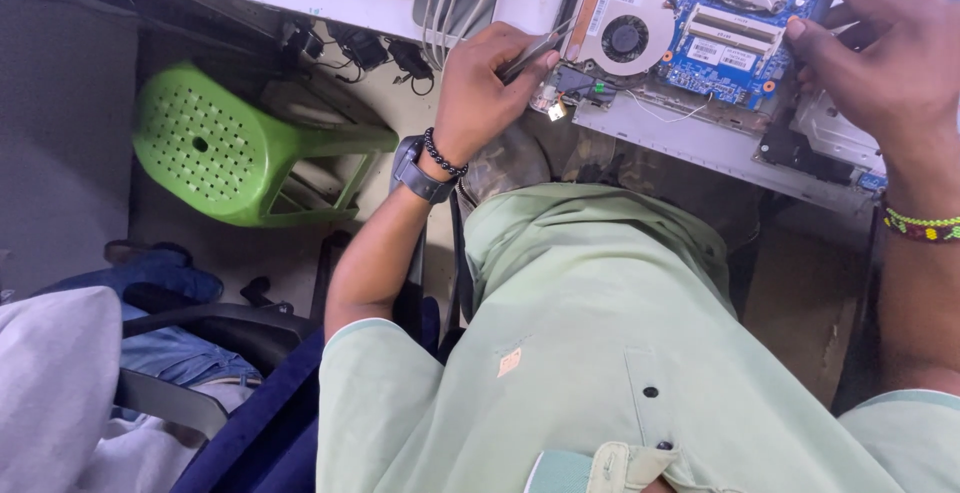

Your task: The person repairs a disassembled laptop, working on the motherboard with the chassis resting on a board over their lap. They use tweezers and a screwdriver to reposition the board, adjust the cooling fan and heat sink, and reseat small components and connectors.

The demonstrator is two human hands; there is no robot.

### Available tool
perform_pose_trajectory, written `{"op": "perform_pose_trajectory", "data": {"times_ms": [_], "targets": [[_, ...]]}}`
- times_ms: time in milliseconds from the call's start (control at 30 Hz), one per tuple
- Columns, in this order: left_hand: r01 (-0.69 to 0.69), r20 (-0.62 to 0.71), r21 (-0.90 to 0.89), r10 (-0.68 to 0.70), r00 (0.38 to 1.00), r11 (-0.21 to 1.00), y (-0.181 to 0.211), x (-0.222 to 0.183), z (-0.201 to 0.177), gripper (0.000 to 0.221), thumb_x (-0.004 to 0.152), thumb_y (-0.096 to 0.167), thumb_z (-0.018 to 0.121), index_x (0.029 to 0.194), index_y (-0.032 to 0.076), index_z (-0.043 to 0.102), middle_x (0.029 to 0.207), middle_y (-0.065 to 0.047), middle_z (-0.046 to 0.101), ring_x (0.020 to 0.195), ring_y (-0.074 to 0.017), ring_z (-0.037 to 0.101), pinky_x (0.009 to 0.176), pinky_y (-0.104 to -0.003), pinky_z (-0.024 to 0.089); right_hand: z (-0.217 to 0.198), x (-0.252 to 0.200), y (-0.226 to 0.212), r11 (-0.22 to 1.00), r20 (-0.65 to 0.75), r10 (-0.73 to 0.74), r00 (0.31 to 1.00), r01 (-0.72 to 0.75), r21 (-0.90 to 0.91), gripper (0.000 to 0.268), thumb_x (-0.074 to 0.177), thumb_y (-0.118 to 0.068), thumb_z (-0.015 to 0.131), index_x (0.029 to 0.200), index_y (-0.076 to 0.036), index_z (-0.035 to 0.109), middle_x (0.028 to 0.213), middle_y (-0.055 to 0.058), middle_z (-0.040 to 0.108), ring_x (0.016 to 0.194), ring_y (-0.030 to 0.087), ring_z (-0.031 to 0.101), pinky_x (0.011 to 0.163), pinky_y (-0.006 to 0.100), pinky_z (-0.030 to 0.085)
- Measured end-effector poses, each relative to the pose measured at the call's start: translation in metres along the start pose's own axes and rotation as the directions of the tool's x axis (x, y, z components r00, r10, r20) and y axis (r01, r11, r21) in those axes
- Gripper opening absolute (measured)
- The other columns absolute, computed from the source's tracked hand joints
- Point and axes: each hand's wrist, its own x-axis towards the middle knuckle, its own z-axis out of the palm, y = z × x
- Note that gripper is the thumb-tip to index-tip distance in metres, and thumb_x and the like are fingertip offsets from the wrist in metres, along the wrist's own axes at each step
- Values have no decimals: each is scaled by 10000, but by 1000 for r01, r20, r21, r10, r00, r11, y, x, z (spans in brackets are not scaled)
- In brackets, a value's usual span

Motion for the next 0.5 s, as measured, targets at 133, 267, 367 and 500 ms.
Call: {"op": "perform_pose_trajectory", "data": {"times_ms": [133, 267, 367, 500], "targets": [[-11, 7, 28, 11, 1000, 1000, 1, -1, 0, 225, 986, 239, 711, 1069, 38, 767, 869, -49, 700, 791, -185, 643, 664, -310, 503, -5, 2, 40, 947, 56, -147, 988, 157, -279, 436, 1228, -40, 907, 1550, 213, 755, 1110, 302, 702, 841, 354, 662, 667, 419, 537], [5, -25, 42, -4, 1000, 999, 1, -2, 2, 273, 992, 317, 715, 1117, 76, 744, 951, -54, 726, 768, -172, 659, 634, -300, 521, -4, 2, 41, 980, 98, -122, 988, 136, -144, 451, 1259, 27, 856, 1595, 277, 687, 996, 227, 676, 852, 281, 609, 678, 381, 457], [65, -35, 100, -62, 997, 993, -5, -5, 9, 353, 992, 367, 740, 1236, 113, 718, 815, 8, 636, 696, -139, 513, 621, -307, 425, -7, 3, 13, 990, 186, 56, 981, -79, 120, 407, 1218, -34, 748, 1583, 103, 634, 858, 80, 553, 776, 139, 531, 694, 246, 415], [77, -50, 99, -72, 996, 992, -11, -3, 17, 366, 985, 357, 724, 1206, 65, 716, 846, -26, 606, 754, -173, 573, 659, -325, 486, -8, 1, -19, 987, 148, 124, 981, -138, 87, 208, 1213, -23, 789, 1344, 62, 652, 901, 64, 599, 788, 131, 581, 617, 244, 417]]}}
